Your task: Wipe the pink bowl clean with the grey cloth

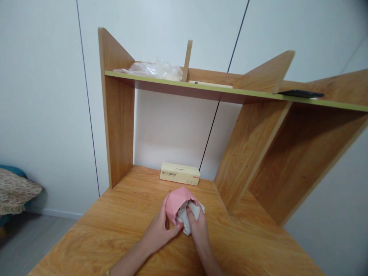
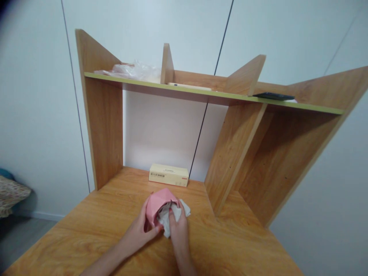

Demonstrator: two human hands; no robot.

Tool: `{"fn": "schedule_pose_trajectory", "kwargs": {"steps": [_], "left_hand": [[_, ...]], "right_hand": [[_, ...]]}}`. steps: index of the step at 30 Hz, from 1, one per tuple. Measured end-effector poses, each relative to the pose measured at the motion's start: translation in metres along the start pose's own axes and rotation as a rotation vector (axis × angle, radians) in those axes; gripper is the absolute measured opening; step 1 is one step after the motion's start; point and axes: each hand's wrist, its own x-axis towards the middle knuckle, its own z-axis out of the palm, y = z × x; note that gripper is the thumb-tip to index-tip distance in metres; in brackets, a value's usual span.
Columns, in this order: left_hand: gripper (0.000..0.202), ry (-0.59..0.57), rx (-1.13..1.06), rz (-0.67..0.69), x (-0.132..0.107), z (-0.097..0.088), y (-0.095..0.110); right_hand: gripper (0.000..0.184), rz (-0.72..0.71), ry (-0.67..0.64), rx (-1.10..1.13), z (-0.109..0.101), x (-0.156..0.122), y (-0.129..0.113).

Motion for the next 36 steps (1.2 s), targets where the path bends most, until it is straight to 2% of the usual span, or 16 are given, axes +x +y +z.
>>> {"fn": "schedule_pose_trajectory", "kwargs": {"steps": [3,5,11,15,20,23,25,29,33,34,36], "left_hand": [[0.084,0.057,-0.034,0.035,0.000,0.000,-0.001],[0.082,0.081,0.023,0.044,0.001,-0.003,-0.002],[0.082,0.038,0.241,-0.001,0.003,-0.009,0.003],[0.080,0.039,0.297,0.009,0.001,-0.006,0.007],[0.079,0.022,0.348,0.021,0.001,-0.007,0.002],[0.078,-0.054,0.419,0.023,0.003,-0.010,-0.001],[0.078,-0.101,0.466,0.017,0.004,-0.012,-0.001],[0.077,-0.086,0.437,0.006,0.006,-0.012,0.004],[0.076,-0.065,0.368,-0.009,0.006,-0.011,0.007],[0.075,-0.061,0.361,-0.011,0.006,-0.010,0.007],[0.075,-0.057,0.352,-0.017,0.006,-0.010,0.007]], "right_hand": [[0.047,0.016,-0.066,0.075,0.008,-0.005,-0.001],[0.049,0.032,-0.077,0.035,0.011,-0.006,-0.004],[0.056,0.009,0.049,-0.290,-0.002,-0.003,-0.020],[0.055,-0.036,0.053,-0.463,-0.013,-0.004,-0.030],[0.060,0.058,-0.073,-0.631,-0.013,-0.004,-0.028],[0.066,0.094,-0.186,-0.622,-0.010,-0.001,-0.022],[0.067,0.091,-0.211,-0.613,-0.008,-0.001,-0.020],[0.056,0.024,-0.079,-0.677,-0.010,-0.005,-0.027],[0.056,-0.222,0.007,-0.620,-0.013,-0.010,-0.035],[0.057,-0.244,0.003,-0.605,-0.014,-0.010,-0.036],[0.058,-0.175,-0.020,-0.619,-0.014,-0.009,-0.034]]}}
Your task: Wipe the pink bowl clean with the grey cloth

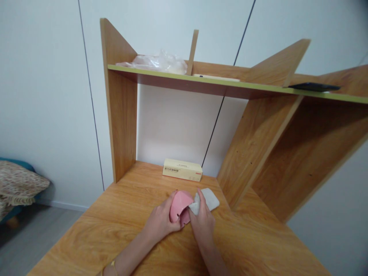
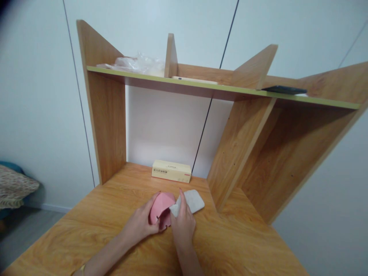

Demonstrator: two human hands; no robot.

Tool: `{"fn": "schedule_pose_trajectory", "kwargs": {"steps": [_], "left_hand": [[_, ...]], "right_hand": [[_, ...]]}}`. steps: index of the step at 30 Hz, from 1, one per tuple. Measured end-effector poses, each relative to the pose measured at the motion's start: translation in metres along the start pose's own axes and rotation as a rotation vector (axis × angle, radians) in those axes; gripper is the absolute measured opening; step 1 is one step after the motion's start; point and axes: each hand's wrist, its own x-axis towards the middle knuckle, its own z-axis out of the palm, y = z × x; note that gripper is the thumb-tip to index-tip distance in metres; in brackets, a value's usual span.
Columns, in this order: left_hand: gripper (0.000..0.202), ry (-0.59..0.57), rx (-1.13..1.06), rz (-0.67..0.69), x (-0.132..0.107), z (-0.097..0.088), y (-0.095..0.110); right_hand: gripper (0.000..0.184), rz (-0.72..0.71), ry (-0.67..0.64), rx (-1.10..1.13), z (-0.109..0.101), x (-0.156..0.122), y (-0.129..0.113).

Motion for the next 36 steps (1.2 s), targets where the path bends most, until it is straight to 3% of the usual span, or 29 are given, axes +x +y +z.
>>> {"fn": "schedule_pose_trajectory", "kwargs": {"steps": [5,9,14,17,23,27,30,33,36], "left_hand": [[0.076,0.004,-0.033,0.006,0.000,-0.002,-0.001],[0.077,0.005,-0.023,-0.008,0.000,-0.002,0.000],[0.076,-0.002,0.024,-0.051,-0.001,-0.003,0.008],[0.075,-0.010,0.026,-0.047,-0.001,-0.005,0.011],[0.076,-0.027,-0.004,0.001,-0.003,-0.006,0.005],[0.069,0.023,-0.105,-0.055,-0.002,-0.007,-0.003],[0.078,0.057,-0.222,-0.101,0.000,-0.006,-0.006],[0.087,0.070,-0.297,-0.050,-0.001,0.002,-0.007],[0.079,0.054,-0.356,-0.018,-0.003,0.011,-0.006]], "right_hand": [[0.066,0.262,-0.150,0.116,0.015,0.007,0.012],[0.063,0.235,-0.141,0.281,0.020,0.008,0.015],[0.059,0.160,-0.046,0.027,0.004,0.004,0.005],[0.061,0.073,-0.018,-0.007,-0.003,0.003,0.002],[0.065,0.105,-0.141,0.023,0.000,0.006,0.006],[0.060,0.141,-0.119,0.109,0.005,0.005,0.008],[0.057,0.170,-0.029,0.255,0.012,0.003,0.010],[0.055,0.178,0.026,0.418,0.021,0.002,0.012],[0.054,0.157,-0.004,0.551,0.029,0.000,0.011]]}}
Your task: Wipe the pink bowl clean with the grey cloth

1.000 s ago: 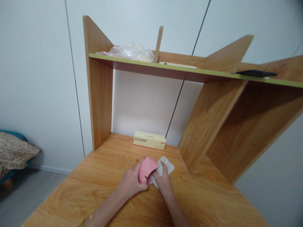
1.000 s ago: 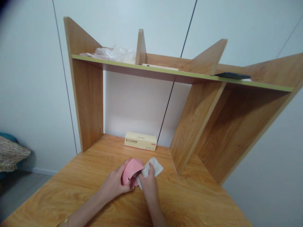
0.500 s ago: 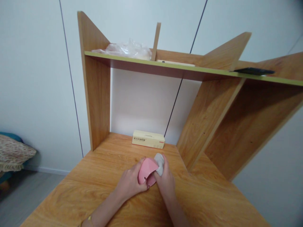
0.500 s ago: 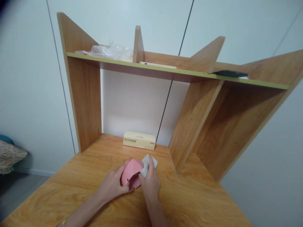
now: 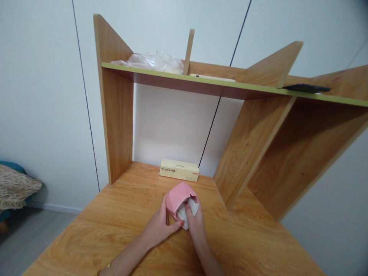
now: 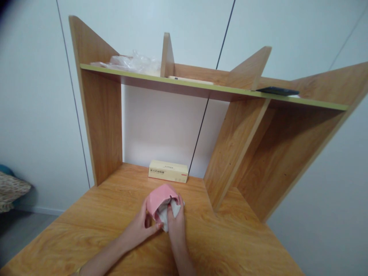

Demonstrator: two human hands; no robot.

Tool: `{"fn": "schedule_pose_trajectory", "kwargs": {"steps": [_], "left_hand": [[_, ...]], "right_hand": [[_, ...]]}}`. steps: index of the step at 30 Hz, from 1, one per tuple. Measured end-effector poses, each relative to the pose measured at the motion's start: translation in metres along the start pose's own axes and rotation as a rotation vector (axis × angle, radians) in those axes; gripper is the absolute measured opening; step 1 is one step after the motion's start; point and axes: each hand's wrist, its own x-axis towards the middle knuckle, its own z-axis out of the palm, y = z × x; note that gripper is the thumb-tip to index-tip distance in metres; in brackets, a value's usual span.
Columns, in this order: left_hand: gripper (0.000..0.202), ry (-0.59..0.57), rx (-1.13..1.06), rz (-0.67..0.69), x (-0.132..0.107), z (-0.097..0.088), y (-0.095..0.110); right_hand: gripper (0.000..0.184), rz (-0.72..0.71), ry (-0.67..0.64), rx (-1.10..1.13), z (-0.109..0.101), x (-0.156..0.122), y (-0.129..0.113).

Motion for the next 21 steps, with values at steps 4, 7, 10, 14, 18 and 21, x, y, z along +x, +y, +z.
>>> {"fn": "schedule_pose_trajectory", "kwargs": {"steps": [4,7,10,14,18,21], "left_hand": [[0.061,0.027,0.028,-0.009,-0.001,0.000,0.002],[0.058,0.025,0.118,-0.019,0.001,-0.005,0.004],[0.056,0.019,0.203,-0.059,0.003,-0.006,0.007],[0.053,-0.009,0.254,-0.068,0.001,-0.004,0.009],[0.054,-0.004,0.252,-0.089,-0.001,-0.003,0.009],[0.053,-0.010,0.282,-0.119,-0.001,-0.003,0.009]], "right_hand": [[0.058,0.039,-0.048,-0.049,0.003,-0.002,-0.008],[0.066,0.093,0.010,-0.203,-0.003,0.000,-0.020],[0.065,0.101,0.061,-0.355,-0.012,0.001,-0.028],[0.062,0.055,0.081,-0.485,-0.021,0.000,-0.032],[0.061,-0.005,0.036,-0.521,-0.020,-0.002,-0.029],[0.068,0.039,-0.042,-0.542,-0.016,-0.003,-0.024]]}}
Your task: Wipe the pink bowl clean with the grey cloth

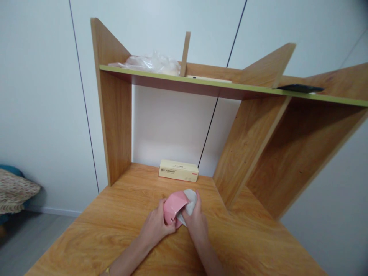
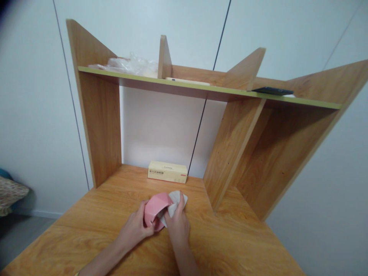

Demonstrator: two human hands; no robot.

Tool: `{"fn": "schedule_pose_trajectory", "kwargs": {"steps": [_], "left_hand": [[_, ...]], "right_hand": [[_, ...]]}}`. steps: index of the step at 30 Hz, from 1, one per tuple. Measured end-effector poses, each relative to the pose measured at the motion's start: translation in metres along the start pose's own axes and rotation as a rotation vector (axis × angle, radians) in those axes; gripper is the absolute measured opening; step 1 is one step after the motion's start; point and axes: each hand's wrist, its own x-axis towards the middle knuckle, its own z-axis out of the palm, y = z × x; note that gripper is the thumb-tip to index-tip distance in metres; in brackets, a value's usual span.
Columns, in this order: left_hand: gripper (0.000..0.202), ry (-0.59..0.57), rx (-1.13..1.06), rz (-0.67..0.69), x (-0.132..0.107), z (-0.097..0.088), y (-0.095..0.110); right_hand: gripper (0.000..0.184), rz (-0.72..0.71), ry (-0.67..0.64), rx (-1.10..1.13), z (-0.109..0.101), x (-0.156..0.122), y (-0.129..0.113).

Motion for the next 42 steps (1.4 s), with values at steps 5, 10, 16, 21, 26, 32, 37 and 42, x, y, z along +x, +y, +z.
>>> {"fn": "schedule_pose_trajectory", "kwargs": {"steps": [5,10,16,21,26,32,37,42], "left_hand": [[0.053,-0.027,0.169,-0.050,0.001,-0.002,0.006],[0.050,-0.039,0.329,-0.112,0.001,0.000,0.011],[0.048,-0.051,0.306,-0.091,0.000,-0.006,0.017],[0.062,-0.103,0.301,-0.010,0.002,-0.017,0.014],[0.067,-0.020,0.015,-0.013,0.007,-0.011,-0.008],[0.077,0.001,-0.330,0.133,0.005,0.007,-0.014],[0.049,0.011,-0.186,0.079,0.002,0.007,-0.011],[0.056,0.017,0.034,-0.026,0.004,0.000,-0.007]], "right_hand": [[0.074,0.009,-0.030,-0.008,0.003,0.001,0.002],[0.055,-0.041,0.055,-0.143,-0.006,0.001,-0.001],[0.057,-0.142,0.074,-0.097,-0.009,0.004,0.003],[0.060,-0.095,-0.082,-0.080,-0.005,0.004,0.005],[0.056,-0.092,0.010,0.118,0.006,0.003,0.013],[0.055,-0.057,0.105,0.484,0.024,0.006,0.018],[0.056,-0.073,0.085,0.492,0.028,0.004,0.012],[0.052,-0.024,0.065,0.102,0.010,0.003,0.008]]}}
